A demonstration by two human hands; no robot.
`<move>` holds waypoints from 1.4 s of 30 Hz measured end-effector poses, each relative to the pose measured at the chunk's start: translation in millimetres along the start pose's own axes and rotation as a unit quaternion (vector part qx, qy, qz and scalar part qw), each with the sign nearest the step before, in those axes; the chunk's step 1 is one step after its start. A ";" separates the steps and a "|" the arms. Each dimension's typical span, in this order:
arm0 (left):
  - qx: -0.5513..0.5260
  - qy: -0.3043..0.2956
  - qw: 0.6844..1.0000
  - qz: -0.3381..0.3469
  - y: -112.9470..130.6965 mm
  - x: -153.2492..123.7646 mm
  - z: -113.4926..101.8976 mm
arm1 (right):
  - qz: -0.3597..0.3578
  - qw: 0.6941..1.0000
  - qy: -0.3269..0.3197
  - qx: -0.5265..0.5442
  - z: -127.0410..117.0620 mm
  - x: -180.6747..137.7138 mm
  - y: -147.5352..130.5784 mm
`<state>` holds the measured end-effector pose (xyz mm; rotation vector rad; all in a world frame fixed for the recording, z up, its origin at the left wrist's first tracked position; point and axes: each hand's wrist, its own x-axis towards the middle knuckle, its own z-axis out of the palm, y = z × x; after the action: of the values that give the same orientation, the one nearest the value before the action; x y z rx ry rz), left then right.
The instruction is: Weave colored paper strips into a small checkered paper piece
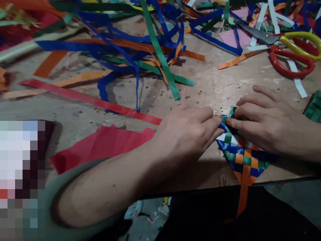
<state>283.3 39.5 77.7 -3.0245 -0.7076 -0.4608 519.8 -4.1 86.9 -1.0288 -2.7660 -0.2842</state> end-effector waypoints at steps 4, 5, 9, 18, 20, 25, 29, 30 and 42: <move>0.081 0.036 0.994 0.065 1.5 -0.4 -1.3 | 0.005 1.000 -0.008 0.000 -1.7 0.3 -1.2; 0.096 0.035 0.992 0.076 1.9 -0.4 -1.7 | 0.007 1.000 -0.005 -0.001 -1.7 0.7 -1.2; 0.116 0.028 0.987 0.108 4.1 0.0 -1.8 | -0.008 1.000 -0.009 -0.008 -1.7 2.3 0.5; 0.138 -0.039 0.985 0.096 13.7 4.6 -7.6 | -0.012 0.999 -0.041 0.019 -1.6 4.6 8.6; 0.137 -0.046 0.985 0.095 14.0 5.1 -7.9 | -0.007 0.999 -0.039 0.009 0.0 5.2 8.0; 0.087 -0.067 0.992 0.061 3.1 4.8 -8.6 | -0.013 0.999 -0.024 -0.023 2.1 6.0 6.7; 0.016 -0.072 0.997 0.007 -10.3 4.0 -9.4 | -0.015 0.999 -0.041 -0.022 1.3 5.0 8.4; 0.010 -0.067 0.998 -0.006 -12.0 3.6 -9.1 | -0.013 0.999 -0.039 -0.021 1.5 4.7 8.6; -0.002 -0.062 0.998 0.009 -5.4 -3.1 -8.6 | -0.017 1.000 -0.004 0.010 4.6 1.6 6.4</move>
<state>275.9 42.5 84.7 -3.0816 -0.6833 -0.2767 522.4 2.7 83.5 -0.9802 -2.7897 -0.2567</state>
